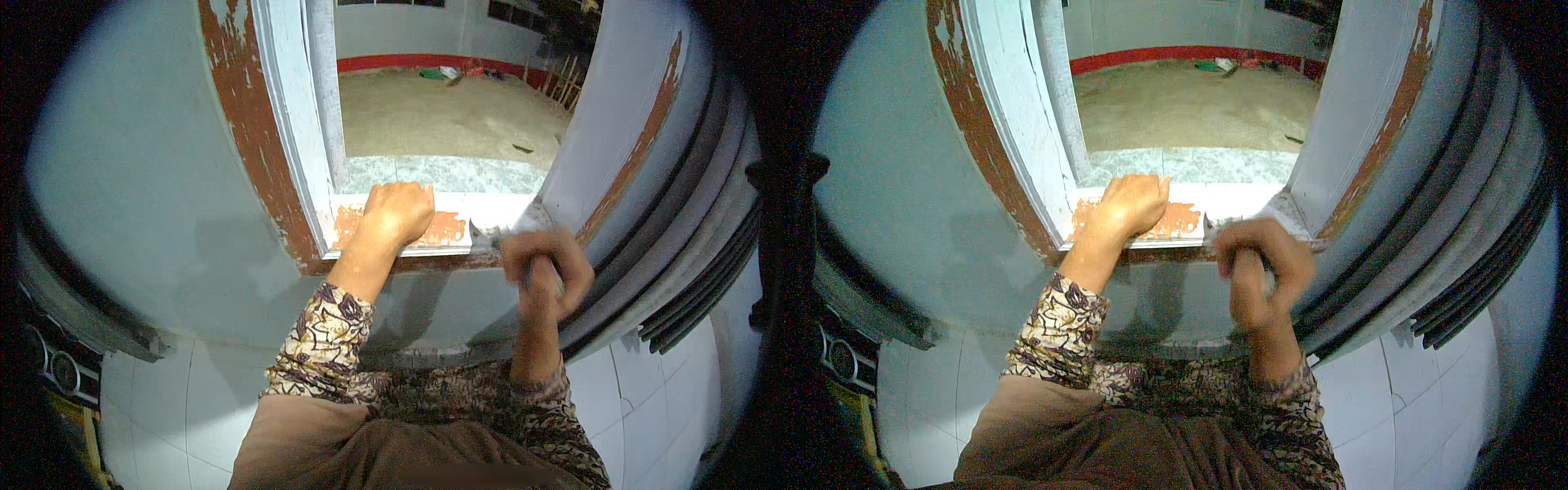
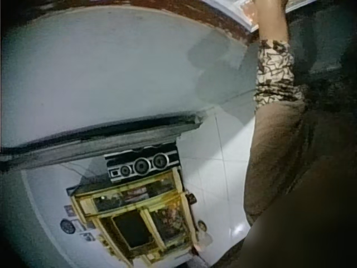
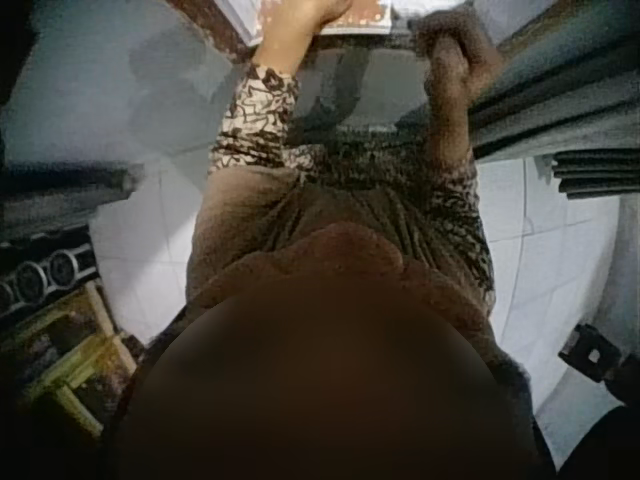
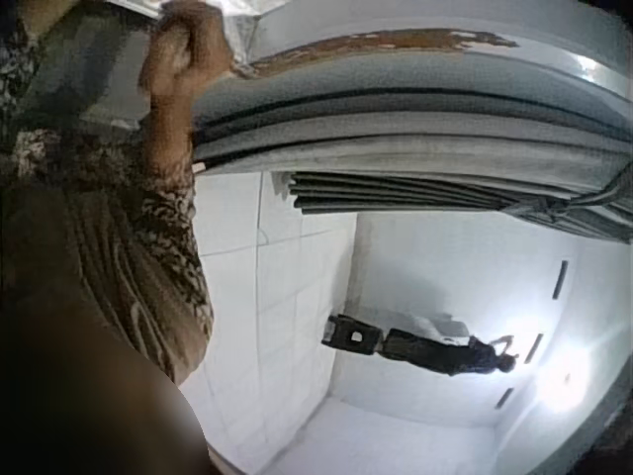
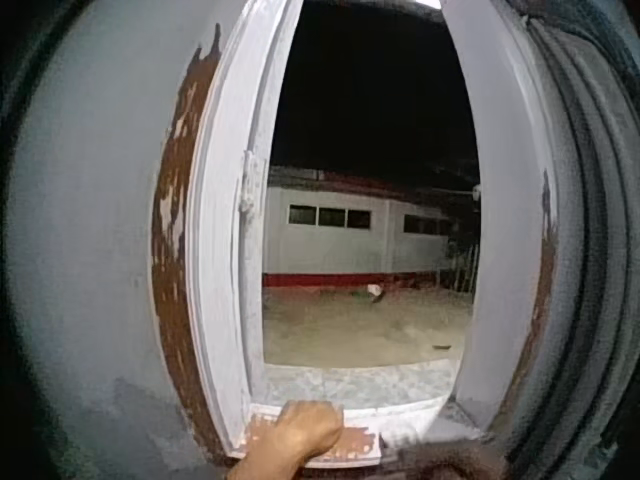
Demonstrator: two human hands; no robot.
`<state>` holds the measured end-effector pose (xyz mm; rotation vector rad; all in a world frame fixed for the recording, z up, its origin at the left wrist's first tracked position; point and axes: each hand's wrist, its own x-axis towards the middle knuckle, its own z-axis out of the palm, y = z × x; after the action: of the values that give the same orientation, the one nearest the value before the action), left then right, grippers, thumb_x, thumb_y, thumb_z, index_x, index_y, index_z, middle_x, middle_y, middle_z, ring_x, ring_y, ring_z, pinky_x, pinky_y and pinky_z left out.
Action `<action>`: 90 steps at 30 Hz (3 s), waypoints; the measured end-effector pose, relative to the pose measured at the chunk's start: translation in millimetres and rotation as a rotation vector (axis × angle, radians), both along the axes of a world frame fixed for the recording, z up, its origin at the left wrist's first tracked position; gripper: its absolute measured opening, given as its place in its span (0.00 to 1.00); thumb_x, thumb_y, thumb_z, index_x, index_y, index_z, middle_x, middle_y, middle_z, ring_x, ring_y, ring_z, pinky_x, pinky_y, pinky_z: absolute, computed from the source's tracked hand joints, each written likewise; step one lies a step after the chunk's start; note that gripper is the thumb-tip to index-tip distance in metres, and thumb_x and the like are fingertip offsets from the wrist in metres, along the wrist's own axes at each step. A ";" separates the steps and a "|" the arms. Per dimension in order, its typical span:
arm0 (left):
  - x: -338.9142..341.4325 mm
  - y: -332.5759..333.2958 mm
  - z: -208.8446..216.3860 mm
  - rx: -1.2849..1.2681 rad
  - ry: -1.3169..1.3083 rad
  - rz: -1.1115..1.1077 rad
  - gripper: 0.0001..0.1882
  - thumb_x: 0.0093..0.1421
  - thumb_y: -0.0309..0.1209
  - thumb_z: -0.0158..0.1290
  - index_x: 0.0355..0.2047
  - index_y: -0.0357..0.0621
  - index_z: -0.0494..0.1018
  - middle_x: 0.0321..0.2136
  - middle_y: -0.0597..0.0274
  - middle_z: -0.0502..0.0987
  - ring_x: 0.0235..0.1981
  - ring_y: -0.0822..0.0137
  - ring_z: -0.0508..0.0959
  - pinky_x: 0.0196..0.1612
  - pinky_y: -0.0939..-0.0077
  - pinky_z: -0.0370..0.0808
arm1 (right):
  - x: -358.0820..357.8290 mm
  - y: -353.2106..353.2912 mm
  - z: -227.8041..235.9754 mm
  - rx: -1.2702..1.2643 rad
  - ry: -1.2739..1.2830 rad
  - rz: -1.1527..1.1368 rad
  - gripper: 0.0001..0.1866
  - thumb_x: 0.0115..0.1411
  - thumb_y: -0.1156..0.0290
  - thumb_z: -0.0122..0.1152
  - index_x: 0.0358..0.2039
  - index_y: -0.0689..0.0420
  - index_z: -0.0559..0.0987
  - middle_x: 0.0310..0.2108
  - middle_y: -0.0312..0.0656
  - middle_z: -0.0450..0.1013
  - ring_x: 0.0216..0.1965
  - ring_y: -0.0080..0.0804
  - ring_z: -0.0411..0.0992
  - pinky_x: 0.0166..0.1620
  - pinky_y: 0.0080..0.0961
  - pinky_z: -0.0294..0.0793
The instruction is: The person scrapes old paint from a window frame using a metal scraper. They work along the bottom and side edges, removing flakes and residue.
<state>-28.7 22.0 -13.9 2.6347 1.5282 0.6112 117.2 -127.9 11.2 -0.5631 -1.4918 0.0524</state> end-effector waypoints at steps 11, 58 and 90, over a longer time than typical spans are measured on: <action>-1.7 -6.6 6.5 0.010 0.026 -0.026 0.25 0.67 0.38 0.34 0.32 0.32 0.77 0.33 0.37 0.79 0.38 0.41 0.79 0.46 0.48 0.72 | -9.2 -8.6 -0.8 0.044 0.029 0.224 0.10 0.52 0.80 0.43 0.25 0.64 0.76 0.18 0.39 0.71 0.15 0.20 0.66 0.20 0.18 0.64; -6.5 1.5 0.6 -0.026 -0.005 -0.004 0.28 0.68 0.40 0.33 0.32 0.30 0.78 0.34 0.36 0.78 0.39 0.42 0.79 0.49 0.50 0.72 | 75.6 -12.1 -5.3 0.046 0.152 0.024 0.11 0.60 0.72 0.46 0.27 0.67 0.73 0.16 0.39 0.66 0.14 0.22 0.61 0.19 0.20 0.60; -9.8 6.5 -2.1 -0.025 -0.015 0.003 0.29 0.68 0.42 0.33 0.33 0.30 0.78 0.35 0.35 0.78 0.40 0.41 0.79 0.50 0.51 0.71 | 69.0 -28.2 -31.1 0.123 0.135 0.025 0.14 0.64 0.67 0.48 0.27 0.66 0.71 0.16 0.41 0.67 0.16 0.23 0.62 0.21 0.23 0.62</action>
<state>-38.5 28.4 -16.0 2.6037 1.5261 0.6064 186.2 -156.1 -19.9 -0.4329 -1.3607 0.0174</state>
